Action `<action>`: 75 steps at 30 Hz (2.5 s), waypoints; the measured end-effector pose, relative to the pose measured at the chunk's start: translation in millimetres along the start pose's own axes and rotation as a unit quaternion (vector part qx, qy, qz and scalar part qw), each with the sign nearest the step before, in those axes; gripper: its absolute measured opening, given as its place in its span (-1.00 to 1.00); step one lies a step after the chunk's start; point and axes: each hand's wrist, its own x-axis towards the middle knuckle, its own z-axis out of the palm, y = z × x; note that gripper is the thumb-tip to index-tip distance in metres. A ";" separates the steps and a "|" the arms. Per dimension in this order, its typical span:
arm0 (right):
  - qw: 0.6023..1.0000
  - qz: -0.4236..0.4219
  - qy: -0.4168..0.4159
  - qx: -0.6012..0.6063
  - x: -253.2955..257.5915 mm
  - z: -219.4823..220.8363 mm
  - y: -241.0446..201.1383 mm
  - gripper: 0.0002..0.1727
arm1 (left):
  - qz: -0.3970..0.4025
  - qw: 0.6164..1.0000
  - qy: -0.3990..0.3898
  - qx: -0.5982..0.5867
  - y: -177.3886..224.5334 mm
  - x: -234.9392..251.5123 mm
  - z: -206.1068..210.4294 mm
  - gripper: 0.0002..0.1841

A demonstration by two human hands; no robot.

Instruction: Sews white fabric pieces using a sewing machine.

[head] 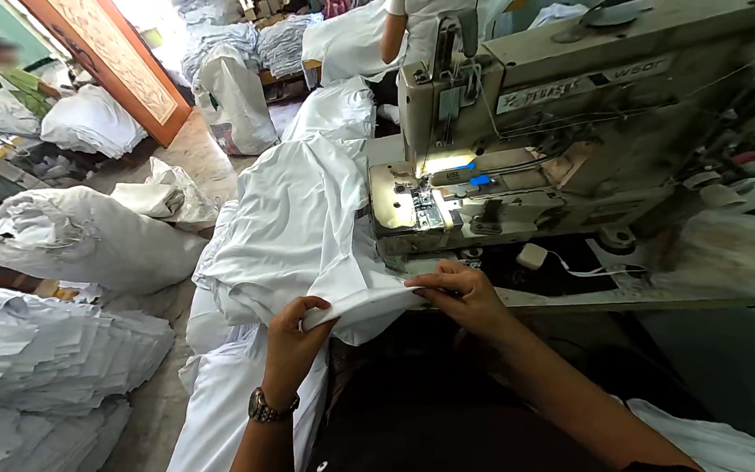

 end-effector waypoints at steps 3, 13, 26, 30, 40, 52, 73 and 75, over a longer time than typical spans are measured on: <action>1.000 0.003 0.014 0.005 0.2 0.4 0.1 -0.80 | 0.021 0.999 -0.003 0.025 0.8 3.5 1.9 -0.83; 0.990 0.033 -0.087 0.104 -2.5 -6.9 -13.8 -0.77 | 0.107 0.994 0.016 -0.029 38.4 101.5 48.3 -0.83; 0.913 0.302 0.062 0.267 24.8 -28.4 13.4 -0.81 | -0.064 0.949 -0.221 0.218 9.3 263.4 166.9 -0.62; 0.916 0.297 0.064 0.263 18.5 -28.1 10.2 -0.83 | -0.057 0.955 -0.211 0.198 7.6 259.3 166.8 -0.63; 0.923 0.291 0.068 0.242 20.1 -27.5 7.9 -0.82 | -0.072 0.964 -0.191 0.171 4.3 258.6 170.8 -0.53; 0.917 0.313 0.081 0.232 26.4 -19.1 13.0 -0.87 | -0.049 0.963 -0.201 0.171 3.3 262.1 168.4 -0.64; 0.903 0.336 0.108 0.247 43.2 -18.5 19.3 -0.83 | 0.131 0.985 0.082 0.080 22.3 156.0 84.2 -0.62; 0.900 0.347 0.108 0.238 43.0 -20.0 18.6 -0.84 | 0.145 0.970 0.092 0.174 5.6 167.6 72.4 -0.62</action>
